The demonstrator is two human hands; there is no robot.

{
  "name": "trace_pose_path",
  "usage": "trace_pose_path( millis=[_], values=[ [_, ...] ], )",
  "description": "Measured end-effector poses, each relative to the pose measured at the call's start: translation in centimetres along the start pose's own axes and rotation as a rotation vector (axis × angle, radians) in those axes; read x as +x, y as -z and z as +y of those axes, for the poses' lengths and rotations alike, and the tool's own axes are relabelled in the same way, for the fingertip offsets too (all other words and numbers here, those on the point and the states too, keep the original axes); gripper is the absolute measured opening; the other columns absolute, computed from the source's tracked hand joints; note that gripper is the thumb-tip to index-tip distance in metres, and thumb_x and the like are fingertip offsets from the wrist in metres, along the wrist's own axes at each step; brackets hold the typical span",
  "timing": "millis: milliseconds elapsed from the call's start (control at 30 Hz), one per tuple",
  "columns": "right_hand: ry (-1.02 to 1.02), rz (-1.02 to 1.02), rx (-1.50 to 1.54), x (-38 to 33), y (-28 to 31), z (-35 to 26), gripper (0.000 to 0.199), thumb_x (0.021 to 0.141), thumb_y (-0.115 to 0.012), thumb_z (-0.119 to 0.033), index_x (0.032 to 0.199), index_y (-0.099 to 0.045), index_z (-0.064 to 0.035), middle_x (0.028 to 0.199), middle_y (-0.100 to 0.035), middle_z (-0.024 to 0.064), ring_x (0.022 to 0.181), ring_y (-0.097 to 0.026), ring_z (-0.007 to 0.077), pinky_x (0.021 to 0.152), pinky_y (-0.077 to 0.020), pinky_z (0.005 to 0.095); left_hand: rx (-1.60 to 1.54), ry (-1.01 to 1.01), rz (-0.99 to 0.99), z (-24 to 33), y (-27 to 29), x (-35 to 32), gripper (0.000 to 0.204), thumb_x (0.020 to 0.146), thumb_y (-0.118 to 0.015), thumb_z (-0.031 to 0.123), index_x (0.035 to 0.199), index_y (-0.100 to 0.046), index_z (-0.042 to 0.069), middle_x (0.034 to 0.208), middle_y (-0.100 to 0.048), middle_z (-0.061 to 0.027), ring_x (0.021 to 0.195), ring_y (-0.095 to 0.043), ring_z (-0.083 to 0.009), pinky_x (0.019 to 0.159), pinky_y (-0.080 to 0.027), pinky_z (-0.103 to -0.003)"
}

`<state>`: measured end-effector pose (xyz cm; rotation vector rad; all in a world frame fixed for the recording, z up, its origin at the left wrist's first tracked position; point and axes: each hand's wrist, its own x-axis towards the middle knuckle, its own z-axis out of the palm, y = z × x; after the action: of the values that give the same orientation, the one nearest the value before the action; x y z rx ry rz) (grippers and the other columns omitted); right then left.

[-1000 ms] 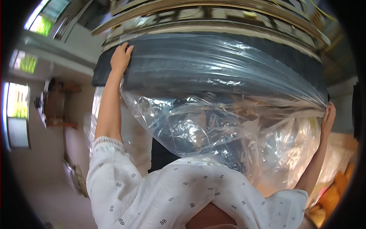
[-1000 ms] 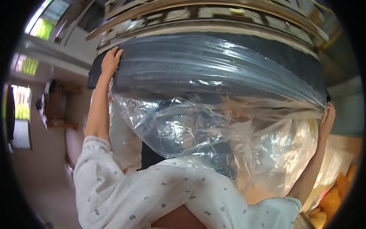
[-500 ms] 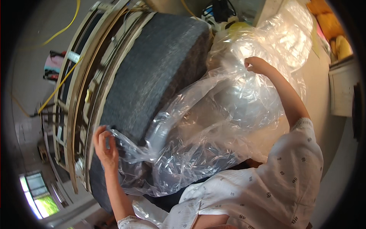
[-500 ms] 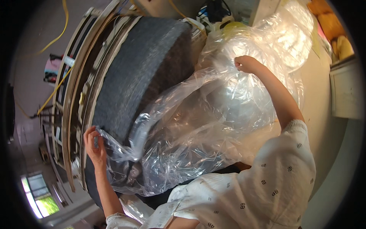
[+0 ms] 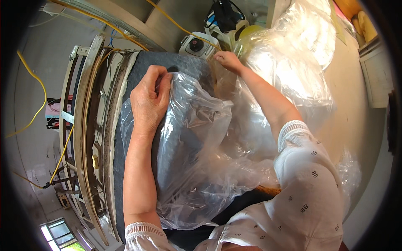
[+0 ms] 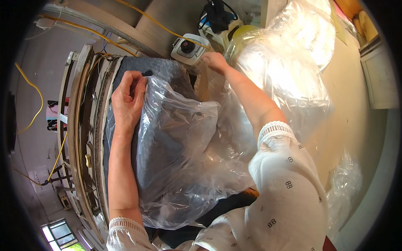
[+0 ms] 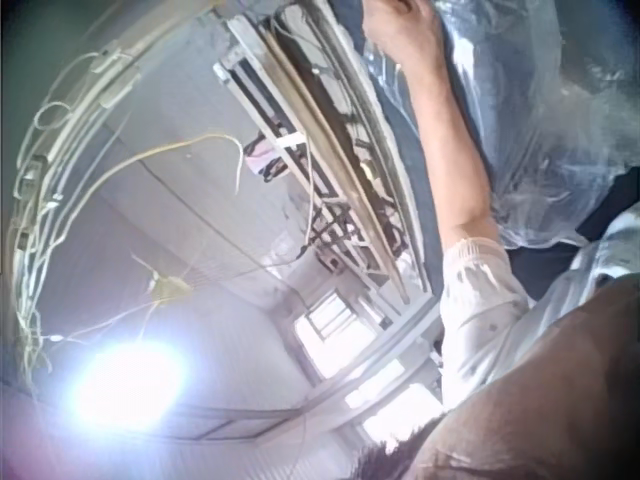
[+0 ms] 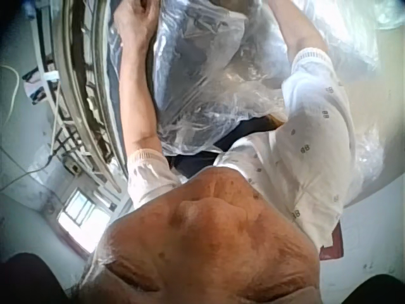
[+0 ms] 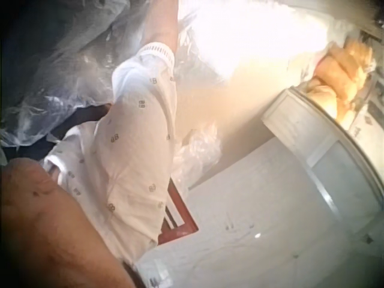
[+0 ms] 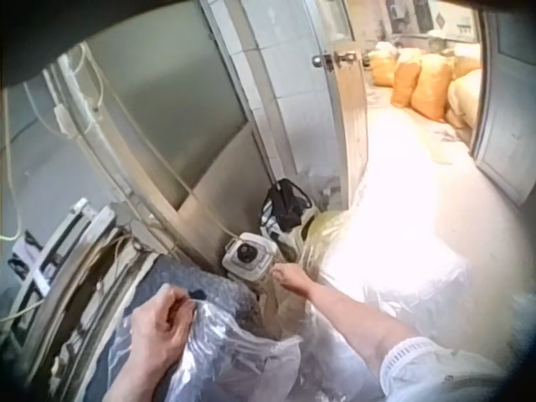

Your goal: Wrapping a large curved manufactured part inside a protective plastic bag.

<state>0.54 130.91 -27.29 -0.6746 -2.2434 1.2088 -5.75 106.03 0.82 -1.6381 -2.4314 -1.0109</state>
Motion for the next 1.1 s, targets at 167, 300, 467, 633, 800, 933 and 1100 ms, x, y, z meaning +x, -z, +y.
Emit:
trace_pose_path(
  millis=[167,300,467,633,800,933,1100],
  values=[
    [-0.016,0.11,-0.015,4.0,-4.7,2.4,0.025,0.081,-0.053,-0.019,0.1,-0.062,-0.0045,0.101,-0.062,0.018,0.097,-0.056,0.0359,0.084,-0.0442,0.0411,0.061,0.094,-0.056,0.8,-0.3,2.0,0.013,0.081,-0.065,0.016,0.084,-0.056,0.006,0.068,-0.058,-0.0105,0.058,-0.058,-0.02,0.056,-0.046,-0.029],
    [0.092,0.185,-0.061,7.8,-7.5,2.6,0.03,0.081,-0.054,-0.017,0.108,-0.058,-0.0035,0.111,-0.058,0.0182,0.101,-0.054,0.0365,0.086,-0.0428,0.0423,0.095,0.092,-0.044,0.1,-0.3,2.4,0.013,0.08,-0.065,0.016,0.08,-0.055,0.007,0.065,-0.056,-0.0105,0.055,-0.057,-0.026,0.052,-0.045,-0.033],
    [0.043,0.113,-0.177,10.8,-9.3,4.2,0.056,0.081,-0.058,-0.018,0.131,-0.038,-0.0026,0.134,-0.04,0.019,0.119,-0.042,0.036,0.098,-0.0367,0.0395,0.042,0.019,-0.032,-0.7,-0.8,2.6,0.013,0.081,-0.062,0.013,0.08,-0.051,0.006,0.071,-0.055,-0.0099,0.061,-0.057,-0.0286,0.053,-0.045,-0.036],
    [0.004,0.026,-0.379,13.0,-10.1,5.6,0.069,0.08,-0.063,-0.026,0.138,-0.029,-0.0101,0.144,-0.027,0.0118,0.129,-0.031,0.0329,0.104,-0.0303,0.0429,0.078,0.019,-0.055,-0.7,-0.8,2.9,0.014,0.08,-0.063,0.012,0.078,-0.049,0.008,0.068,-0.052,-0.0083,0.059,-0.057,-0.0274,0.05,-0.043,-0.035],
    [-0.045,0.07,-0.547,13.6,-11.0,4.5,0.066,0.08,-0.062,-0.03,0.137,-0.032,-0.0139,0.141,-0.034,0.0091,0.128,-0.034,0.0299,0.101,-0.0332,0.0387,0.086,0.01,-0.063,-1.0,-0.8,3.0,0.015,0.078,-0.065,0.01,0.077,-0.05,0.008,0.067,-0.052,-0.0064,0.056,-0.056,-0.0242,0.048,-0.043,-0.033],
    [-0.099,0.056,-0.433,13.5,-10.1,5.2,0.066,0.081,-0.061,-0.035,0.137,-0.033,-0.0167,0.138,-0.038,0.0066,0.128,-0.035,0.0279,0.101,-0.0329,0.0395,0.075,0.038,-0.069,-0.9,-0.8,3.1,0.015,0.077,-0.066,0.009,0.077,-0.052,0.008,0.066,-0.053,-0.0058,0.054,-0.055,-0.0226,0.047,-0.042,-0.031],
    [-0.102,0.103,-0.46,13.3,-10.5,5.2,0.065,0.08,-0.062,-0.038,0.136,-0.035,-0.0186,0.137,-0.04,0.0053,0.128,-0.034,0.0282,0.101,-0.0323,0.0409,0.045,0.041,-0.081,-0.9,-0.9,3.1,0.01,0.079,-0.065,-0.001,0.079,-0.054,0.0,0.066,-0.048,-0.0033,0.05,-0.042,-0.0072,0.046,-0.036,-0.02]
  ],
)
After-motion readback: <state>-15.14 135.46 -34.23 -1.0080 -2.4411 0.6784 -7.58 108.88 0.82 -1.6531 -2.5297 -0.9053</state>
